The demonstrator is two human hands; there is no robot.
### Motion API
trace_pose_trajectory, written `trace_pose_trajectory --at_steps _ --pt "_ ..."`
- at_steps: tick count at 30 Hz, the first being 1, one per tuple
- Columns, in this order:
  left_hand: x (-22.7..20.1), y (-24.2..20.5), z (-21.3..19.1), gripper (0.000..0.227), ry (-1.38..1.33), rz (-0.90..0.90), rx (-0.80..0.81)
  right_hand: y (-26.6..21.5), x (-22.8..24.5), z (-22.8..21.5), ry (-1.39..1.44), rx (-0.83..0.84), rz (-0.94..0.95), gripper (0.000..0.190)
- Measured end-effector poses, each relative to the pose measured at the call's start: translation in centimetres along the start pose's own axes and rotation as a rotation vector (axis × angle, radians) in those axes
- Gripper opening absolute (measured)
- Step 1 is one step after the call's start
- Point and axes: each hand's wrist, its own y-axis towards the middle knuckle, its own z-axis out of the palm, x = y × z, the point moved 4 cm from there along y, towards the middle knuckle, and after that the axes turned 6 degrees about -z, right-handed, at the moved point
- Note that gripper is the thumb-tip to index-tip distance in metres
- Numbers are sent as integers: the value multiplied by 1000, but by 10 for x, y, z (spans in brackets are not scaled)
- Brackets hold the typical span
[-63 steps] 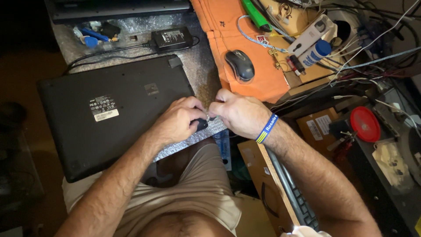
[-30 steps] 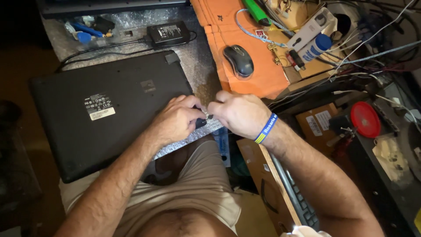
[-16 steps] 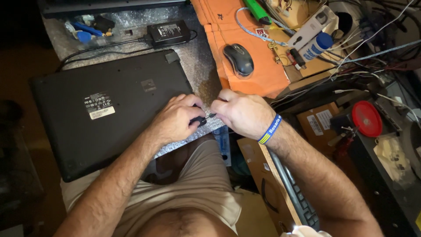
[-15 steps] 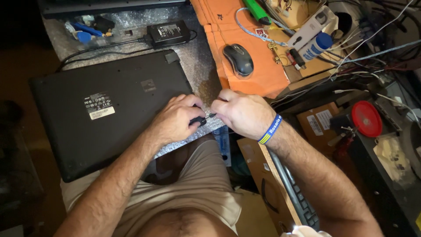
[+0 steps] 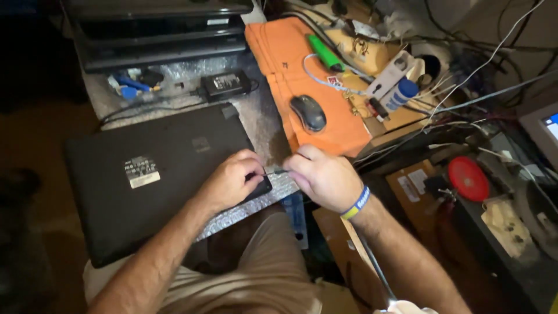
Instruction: Disassembling a laptop by removing screws from the bottom panel and prying the casing open with a tool.
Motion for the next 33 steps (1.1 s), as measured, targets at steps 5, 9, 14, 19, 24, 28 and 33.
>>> trace_pose_trajectory --at_steps 5,9,14,19,24,28,33 --pt "-9 47 -36 10 -8 48 -84 -19 -7 5 24 -158 41 18" --pt "-5 123 -59 8 60 121 -156 -22 -3 -7 94 -256 59 19" --pt "-3 213 -65 5 192 28 -158 -19 12 -34 235 -237 -4 12" --pt "41 266 -34 5 313 4 -190 -21 7 -33 294 -233 -32 12" --pt "55 275 -22 11 411 -104 -62 -25 2 -24 306 -225 -36 11" --pt "70 274 -23 6 279 -84 -127 -24 1 -23 327 -225 -45 11" --pt "33 244 -65 15 122 230 -287 -28 -6 -24 335 -233 40 17"
